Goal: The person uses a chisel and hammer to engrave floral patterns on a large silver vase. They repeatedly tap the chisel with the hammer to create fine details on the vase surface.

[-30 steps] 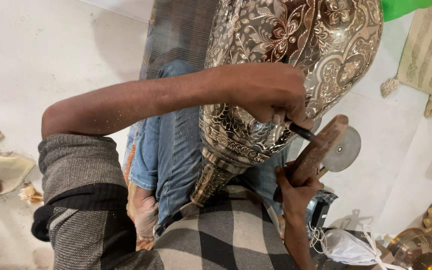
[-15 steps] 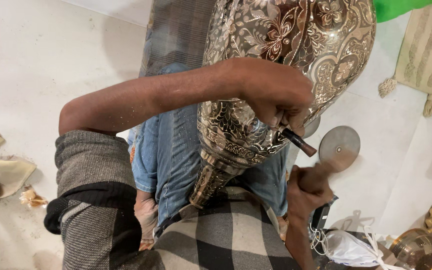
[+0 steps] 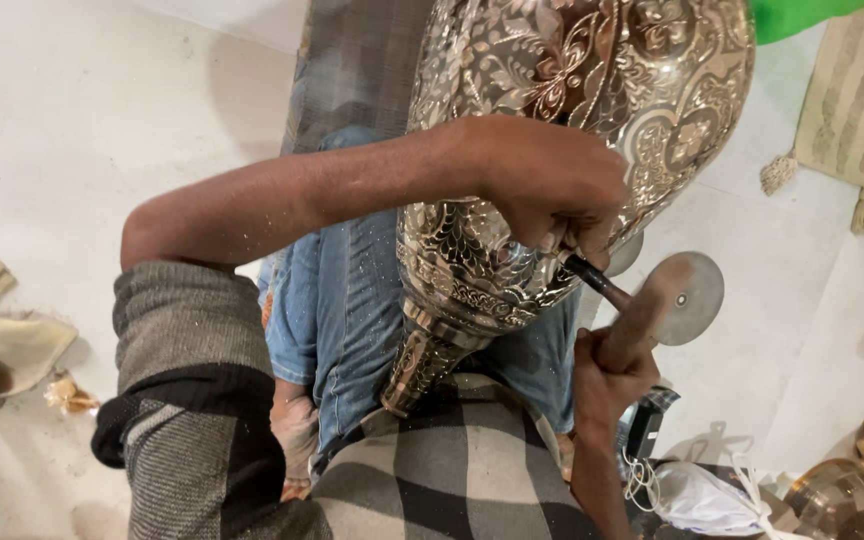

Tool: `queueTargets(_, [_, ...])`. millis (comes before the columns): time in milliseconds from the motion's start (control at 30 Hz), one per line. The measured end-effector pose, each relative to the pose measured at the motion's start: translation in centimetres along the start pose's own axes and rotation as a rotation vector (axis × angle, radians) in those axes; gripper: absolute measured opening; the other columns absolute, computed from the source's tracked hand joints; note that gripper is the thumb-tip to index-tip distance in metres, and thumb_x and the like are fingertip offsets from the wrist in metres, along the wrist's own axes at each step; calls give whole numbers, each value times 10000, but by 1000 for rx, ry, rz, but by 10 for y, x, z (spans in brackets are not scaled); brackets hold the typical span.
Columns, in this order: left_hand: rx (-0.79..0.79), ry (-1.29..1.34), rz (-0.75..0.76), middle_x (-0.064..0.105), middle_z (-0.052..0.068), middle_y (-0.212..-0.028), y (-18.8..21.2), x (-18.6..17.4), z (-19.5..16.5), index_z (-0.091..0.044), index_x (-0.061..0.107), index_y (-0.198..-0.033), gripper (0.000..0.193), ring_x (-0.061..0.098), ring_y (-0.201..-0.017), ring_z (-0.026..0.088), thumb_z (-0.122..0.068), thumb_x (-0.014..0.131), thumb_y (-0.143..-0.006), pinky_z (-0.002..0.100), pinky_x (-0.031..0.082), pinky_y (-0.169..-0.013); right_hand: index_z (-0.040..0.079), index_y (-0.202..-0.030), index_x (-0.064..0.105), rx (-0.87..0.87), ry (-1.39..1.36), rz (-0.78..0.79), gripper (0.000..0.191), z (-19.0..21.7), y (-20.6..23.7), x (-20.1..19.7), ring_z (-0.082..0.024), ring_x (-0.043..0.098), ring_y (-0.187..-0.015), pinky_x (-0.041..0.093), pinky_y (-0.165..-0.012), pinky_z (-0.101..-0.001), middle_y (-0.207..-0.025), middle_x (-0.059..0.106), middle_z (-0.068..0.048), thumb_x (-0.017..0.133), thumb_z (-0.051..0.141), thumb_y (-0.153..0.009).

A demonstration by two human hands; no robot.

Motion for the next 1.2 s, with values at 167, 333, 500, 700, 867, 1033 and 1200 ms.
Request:
queueTargets(167, [-73,5,21,416,-8,-459,0,4,5,-74,498,-503,286,467,-418,131,82,679,-660,363,226,-383,77,-1000,562,-29,-506,-108,256,-3,7,-2,-156,683,-753,557,-884,-302,-826,691,-50,755,-34,-874])
queueTargets(333, [6,-40,-48,423,-5,-445,1,0,2,-71,536,-498,263,454,-418,147,78,710,-628,374,219,-383,49,-932,602,-106,86,-108,305,-21,2,-1,-212,580,-634,505,-649,-326,-806,619,-123,865,-90,-862])
queueTargets(500, [-75,54,9,447,-32,-458,3,-2,-2,-106,611,-569,246,451,-405,127,90,705,-684,378,209,-370,21,-897,552,-165,-85,-98,271,-37,-8,-1,-131,531,-749,458,-742,-300,-796,571,-47,811,-58,-893])
queueTargets(700, [-63,32,42,422,-11,-461,1,-1,2,-69,581,-541,237,416,-409,137,106,683,-664,378,200,-384,21,-833,594,-46,-209,-106,204,-20,-6,-2,-128,589,-708,497,-691,-282,-781,645,-38,771,-79,-847])
queueTargets(867, [-64,23,38,420,-1,-456,-1,-2,5,-39,543,-506,256,419,-405,126,70,703,-674,383,199,-390,28,-839,626,30,-357,-74,186,8,-6,4,-135,622,-652,501,-641,-288,-747,655,-45,770,-89,-847])
queueTargets(1033, [-39,49,34,443,-17,-453,1,-4,3,-150,650,-630,251,403,-391,123,81,696,-716,377,183,-389,-18,-825,627,-364,135,-84,191,20,-11,5,-181,623,-755,531,-746,-354,-816,643,-117,770,-145,-817])
queueTargets(1200, [-69,31,38,464,-29,-468,3,-3,6,-77,659,-588,204,423,-400,90,68,721,-718,345,205,-378,11,-840,602,-111,-46,-52,207,-7,-16,3,-152,640,-678,550,-625,-287,-779,644,-68,780,-91,-814])
Point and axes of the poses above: each hand's wrist, its own y-axis away from the middle knuckle, its own x-axis out of the palm, z = x × y, the point moved 2 cm from there along -y, towards the middle knuckle
